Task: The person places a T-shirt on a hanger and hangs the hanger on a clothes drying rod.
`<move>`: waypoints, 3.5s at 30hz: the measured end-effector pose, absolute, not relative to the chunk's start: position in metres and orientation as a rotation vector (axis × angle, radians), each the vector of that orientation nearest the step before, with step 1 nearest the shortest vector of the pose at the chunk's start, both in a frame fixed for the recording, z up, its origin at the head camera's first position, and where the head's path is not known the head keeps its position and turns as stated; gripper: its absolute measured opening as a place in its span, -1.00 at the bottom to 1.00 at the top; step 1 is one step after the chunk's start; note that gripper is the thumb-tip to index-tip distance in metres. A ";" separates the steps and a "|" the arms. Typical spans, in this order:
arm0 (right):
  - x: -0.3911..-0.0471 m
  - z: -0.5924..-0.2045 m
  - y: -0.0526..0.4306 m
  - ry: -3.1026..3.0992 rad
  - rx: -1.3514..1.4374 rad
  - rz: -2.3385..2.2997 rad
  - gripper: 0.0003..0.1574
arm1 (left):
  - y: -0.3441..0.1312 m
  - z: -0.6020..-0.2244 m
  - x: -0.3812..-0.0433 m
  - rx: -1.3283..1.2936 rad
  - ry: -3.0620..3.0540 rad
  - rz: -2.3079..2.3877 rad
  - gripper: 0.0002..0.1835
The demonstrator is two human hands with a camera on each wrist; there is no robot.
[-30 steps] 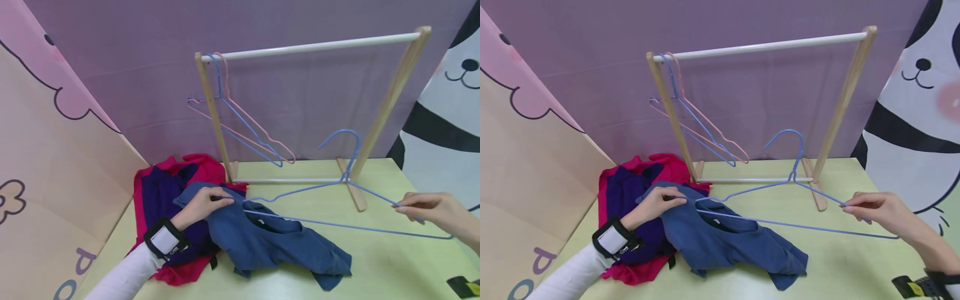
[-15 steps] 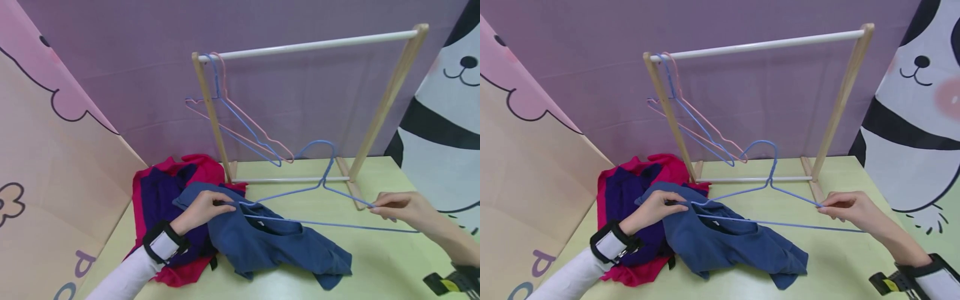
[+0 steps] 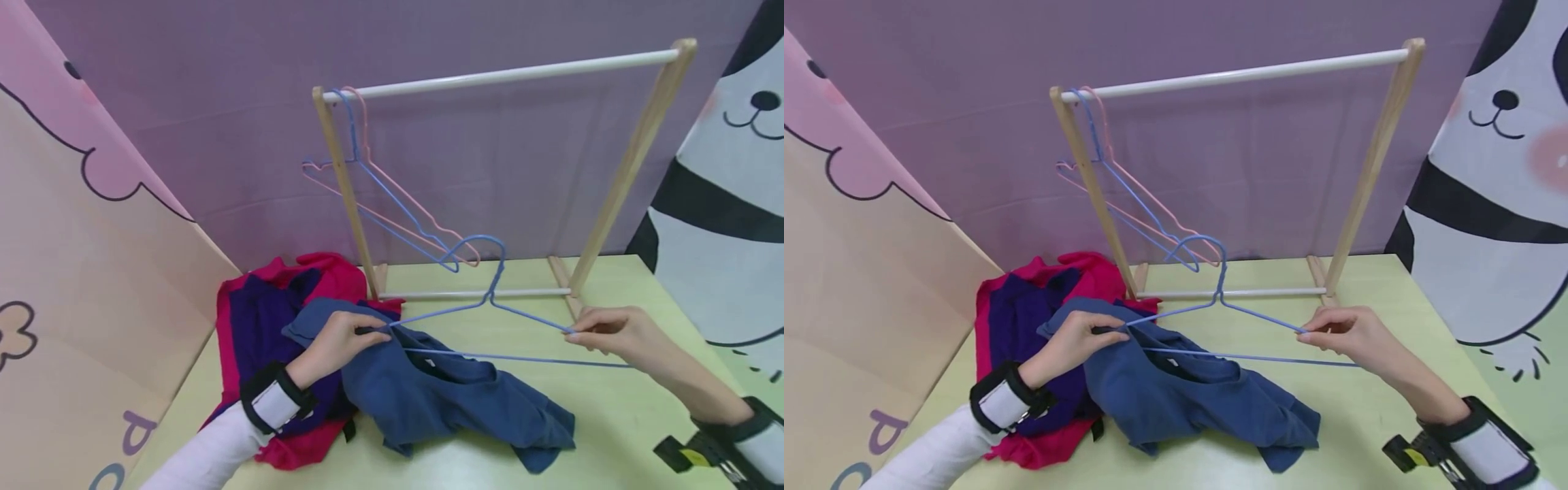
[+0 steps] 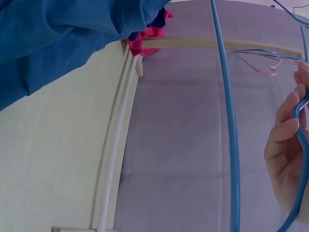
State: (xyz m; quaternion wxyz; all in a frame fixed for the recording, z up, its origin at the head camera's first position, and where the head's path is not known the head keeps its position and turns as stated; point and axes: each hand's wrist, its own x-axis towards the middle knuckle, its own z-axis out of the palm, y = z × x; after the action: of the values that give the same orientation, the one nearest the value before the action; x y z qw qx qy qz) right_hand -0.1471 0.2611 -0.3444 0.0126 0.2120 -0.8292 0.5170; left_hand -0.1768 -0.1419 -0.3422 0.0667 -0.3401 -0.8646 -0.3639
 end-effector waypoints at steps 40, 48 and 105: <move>-0.163 -0.343 0.181 -2.532 0.714 1.667 -0.98 | -0.107 -0.304 -0.187 -0.966 -2.530 -1.287 -0.87; -0.164 -0.348 0.171 -2.521 0.724 1.700 -0.98 | -0.107 -0.310 -0.186 -0.933 -2.525 -1.265 -0.88; -0.136 -0.411 0.221 -2.534 0.902 0.785 -0.72 | -0.148 -0.337 -0.190 -0.649 -2.578 -1.349 -0.73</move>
State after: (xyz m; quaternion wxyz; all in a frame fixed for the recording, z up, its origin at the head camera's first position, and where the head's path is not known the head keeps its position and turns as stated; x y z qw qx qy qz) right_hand -0.1355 0.2215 -0.4111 0.1688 0.3174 -0.8914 0.2760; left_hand -0.1903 -0.1484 -0.3367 0.0801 -0.2169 -0.8621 -0.4509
